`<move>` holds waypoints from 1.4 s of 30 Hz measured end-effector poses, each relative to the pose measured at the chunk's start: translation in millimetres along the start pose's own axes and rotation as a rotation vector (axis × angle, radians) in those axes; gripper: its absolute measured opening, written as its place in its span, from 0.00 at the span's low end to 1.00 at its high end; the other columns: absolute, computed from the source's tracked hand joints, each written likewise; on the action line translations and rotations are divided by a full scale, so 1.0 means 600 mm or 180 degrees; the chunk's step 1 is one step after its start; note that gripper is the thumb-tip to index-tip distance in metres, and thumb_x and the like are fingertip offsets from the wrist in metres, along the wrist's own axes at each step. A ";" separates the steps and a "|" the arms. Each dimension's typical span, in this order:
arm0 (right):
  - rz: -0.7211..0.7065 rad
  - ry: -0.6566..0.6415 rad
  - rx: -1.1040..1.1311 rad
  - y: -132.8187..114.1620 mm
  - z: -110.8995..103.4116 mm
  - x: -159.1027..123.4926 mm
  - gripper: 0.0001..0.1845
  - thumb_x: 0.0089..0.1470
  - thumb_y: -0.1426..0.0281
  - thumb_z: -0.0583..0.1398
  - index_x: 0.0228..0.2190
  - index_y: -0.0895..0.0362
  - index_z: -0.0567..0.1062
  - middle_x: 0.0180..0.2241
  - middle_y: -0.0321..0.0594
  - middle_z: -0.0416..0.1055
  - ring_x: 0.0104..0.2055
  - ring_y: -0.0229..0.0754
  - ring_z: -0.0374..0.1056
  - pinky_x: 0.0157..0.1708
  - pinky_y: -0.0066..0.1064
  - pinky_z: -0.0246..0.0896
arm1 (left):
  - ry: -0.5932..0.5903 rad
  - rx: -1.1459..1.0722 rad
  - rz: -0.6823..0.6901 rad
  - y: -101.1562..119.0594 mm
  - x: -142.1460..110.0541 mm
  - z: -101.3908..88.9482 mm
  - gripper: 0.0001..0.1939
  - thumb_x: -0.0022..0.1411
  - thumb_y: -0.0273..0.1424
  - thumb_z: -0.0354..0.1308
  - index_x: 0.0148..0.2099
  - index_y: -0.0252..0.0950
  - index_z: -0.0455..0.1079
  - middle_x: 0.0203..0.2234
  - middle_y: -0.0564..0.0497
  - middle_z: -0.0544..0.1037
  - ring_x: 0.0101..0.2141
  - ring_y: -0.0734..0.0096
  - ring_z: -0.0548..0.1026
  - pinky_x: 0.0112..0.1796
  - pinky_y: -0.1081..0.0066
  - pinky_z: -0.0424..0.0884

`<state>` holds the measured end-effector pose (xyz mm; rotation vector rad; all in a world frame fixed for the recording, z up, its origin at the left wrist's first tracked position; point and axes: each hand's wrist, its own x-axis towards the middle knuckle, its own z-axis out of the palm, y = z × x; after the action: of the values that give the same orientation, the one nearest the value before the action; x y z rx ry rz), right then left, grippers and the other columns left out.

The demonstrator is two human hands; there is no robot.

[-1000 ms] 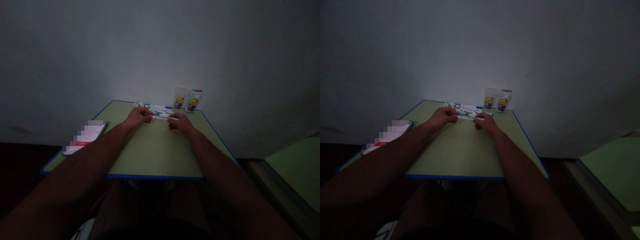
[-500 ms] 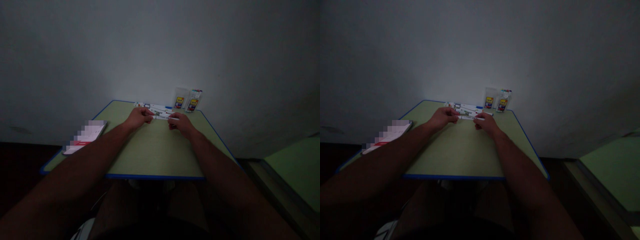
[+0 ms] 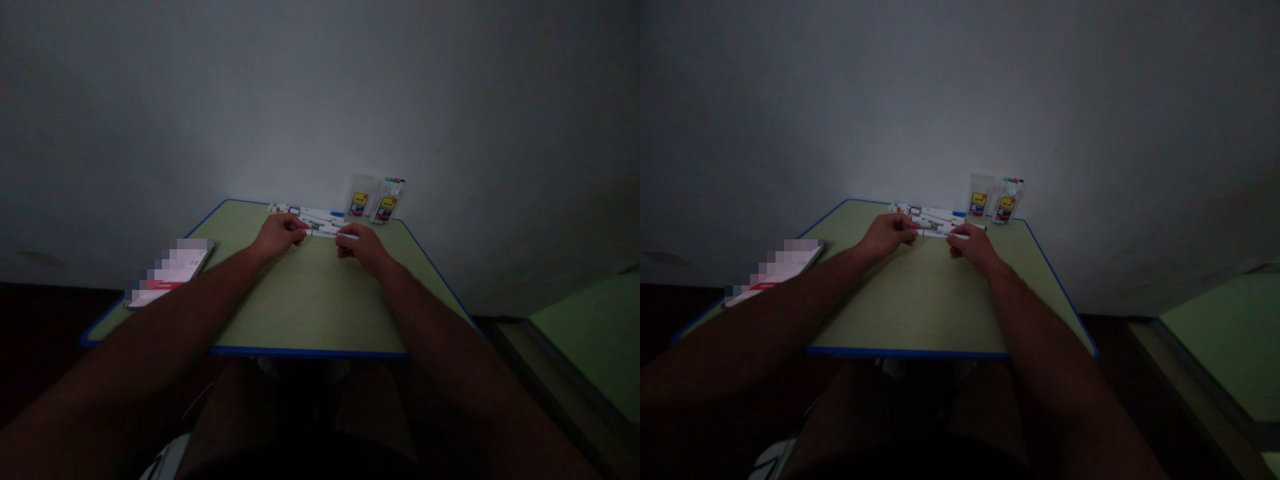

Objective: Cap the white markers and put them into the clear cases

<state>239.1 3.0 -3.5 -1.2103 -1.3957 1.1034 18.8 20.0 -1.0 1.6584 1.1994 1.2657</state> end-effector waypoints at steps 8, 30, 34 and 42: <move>0.0045 -0.0005 0.0077 -0.004 0.000 -0.002 0.07 0.47 0.77 0.66 0.28 0.58 0.72 0.18 0.33 0.70 0.19 0.35 0.68 0.22 0.29 0.71 | -0.0105 -0.0148 0.0033 0.003 0.000 -0.003 0.05 0.46 0.22 0.66 0.29 0.32 0.77 0.16 0.54 0.75 0.20 0.75 0.71 0.25 0.73 0.66; -0.0025 -0.0011 0.0047 0.003 -0.002 -0.001 0.07 0.45 0.76 0.66 0.27 0.58 0.72 0.19 0.32 0.70 0.20 0.35 0.68 0.22 0.28 0.71 | -0.0085 -0.0167 -0.0089 0.001 -0.002 0.003 0.05 0.46 0.21 0.66 0.29 0.32 0.76 0.16 0.53 0.75 0.19 0.75 0.70 0.25 0.73 0.66; -0.0030 -0.0005 0.0009 0.002 -0.001 -0.001 0.07 0.45 0.76 0.66 0.27 0.59 0.72 0.18 0.33 0.70 0.20 0.35 0.68 0.23 0.29 0.70 | -0.0111 -0.0179 -0.0133 -0.002 -0.001 0.003 0.05 0.45 0.21 0.66 0.29 0.32 0.76 0.16 0.53 0.74 0.19 0.75 0.70 0.24 0.73 0.66; 0.0036 -0.0004 0.0074 -0.001 -0.001 -0.003 0.08 0.46 0.77 0.66 0.27 0.58 0.71 0.18 0.32 0.70 0.20 0.34 0.67 0.24 0.29 0.71 | -0.0095 -0.0263 -0.0143 0.001 -0.002 0.005 0.06 0.45 0.20 0.65 0.28 0.33 0.75 0.16 0.54 0.74 0.19 0.76 0.69 0.24 0.73 0.66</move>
<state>239.5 1.4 -2.9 -1.2025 -1.3748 1.1254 21.8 18.8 -1.5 1.5770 1.1452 1.2422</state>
